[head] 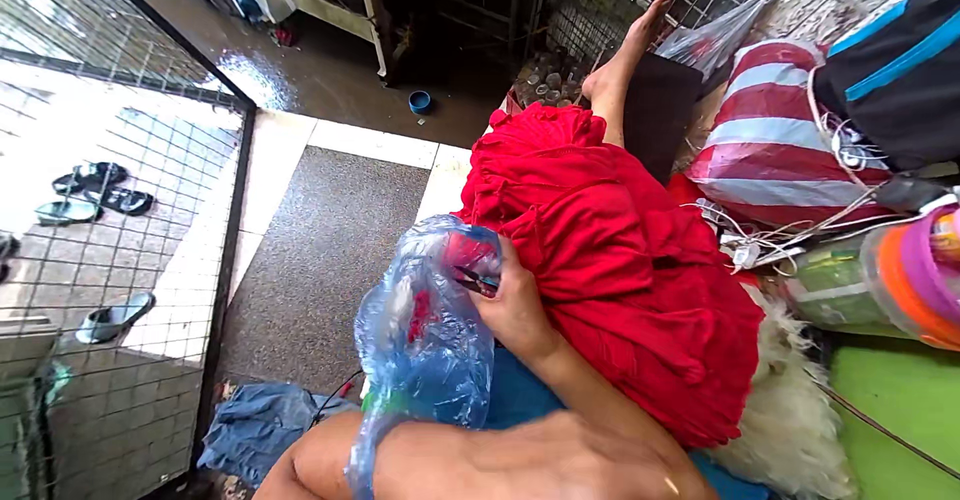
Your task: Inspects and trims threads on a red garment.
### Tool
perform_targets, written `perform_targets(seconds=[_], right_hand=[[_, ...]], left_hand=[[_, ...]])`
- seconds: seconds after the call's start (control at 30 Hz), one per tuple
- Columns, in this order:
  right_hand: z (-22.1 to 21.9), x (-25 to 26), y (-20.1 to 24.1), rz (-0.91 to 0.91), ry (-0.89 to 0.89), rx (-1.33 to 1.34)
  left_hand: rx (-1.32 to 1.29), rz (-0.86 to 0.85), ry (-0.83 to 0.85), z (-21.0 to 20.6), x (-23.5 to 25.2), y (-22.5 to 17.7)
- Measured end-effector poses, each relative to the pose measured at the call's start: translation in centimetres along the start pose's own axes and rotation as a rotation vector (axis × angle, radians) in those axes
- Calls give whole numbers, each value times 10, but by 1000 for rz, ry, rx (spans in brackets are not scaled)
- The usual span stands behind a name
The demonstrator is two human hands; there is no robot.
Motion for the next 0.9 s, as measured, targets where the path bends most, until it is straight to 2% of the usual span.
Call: perform_targets(seconds=[0.07, 0.13, 0.2, 0.27, 0.3, 0.37, 0.4, 0.43, 0.53, 0.6, 0.7, 0.8, 0.9], right_hand=[[13, 2, -2, 13, -47, 150], [27, 2, 0, -13, -54, 222], [29, 1, 0, -2, -77, 220], [28, 0, -1, 16, -22, 152], [31, 1, 1, 11, 57, 89], [47, 4, 10, -11, 285, -90], [59, 5, 13, -11, 354, -158], [73, 5, 13, 6, 340, -202], [129, 3, -4, -11, 79, -293], [177, 4, -30, -166, -108, -370], [235, 2, -87, -523, -336, -464], [246, -12, -146, -787, -483, -381], [227, -16, -174, -803, -519, -183]], left_hand=[[225, 144, -139, 24, -23, 5], [524, 381, -274, 51, -53, 20], [754, 688, -308, 73, -77, 35], [762, 955, -288, 86, -90, 47], [766, 970, -279, 91, -95, 51], [773, 851, -288, 97, -100, 54], [747, 788, -302, 98, -99, 53], [722, 734, -312, 99, -99, 52], [652, 607, -299, 100, -101, 51], [605, 561, -301, 100, -102, 55], [587, 536, -293, 96, -100, 59], [567, 515, -206, 95, -96, 58], [389, 511, -24, 99, -93, 45]])
Point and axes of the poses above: each hand's wrist, its own x-axis towards the middle knuckle, its own z-axis out of the back of the hand, y = z × x, the point moved 1 cm from there along x, towards the middle knuckle, and after that the axes turned 5 degrees about -x, right-handed, at the moved point
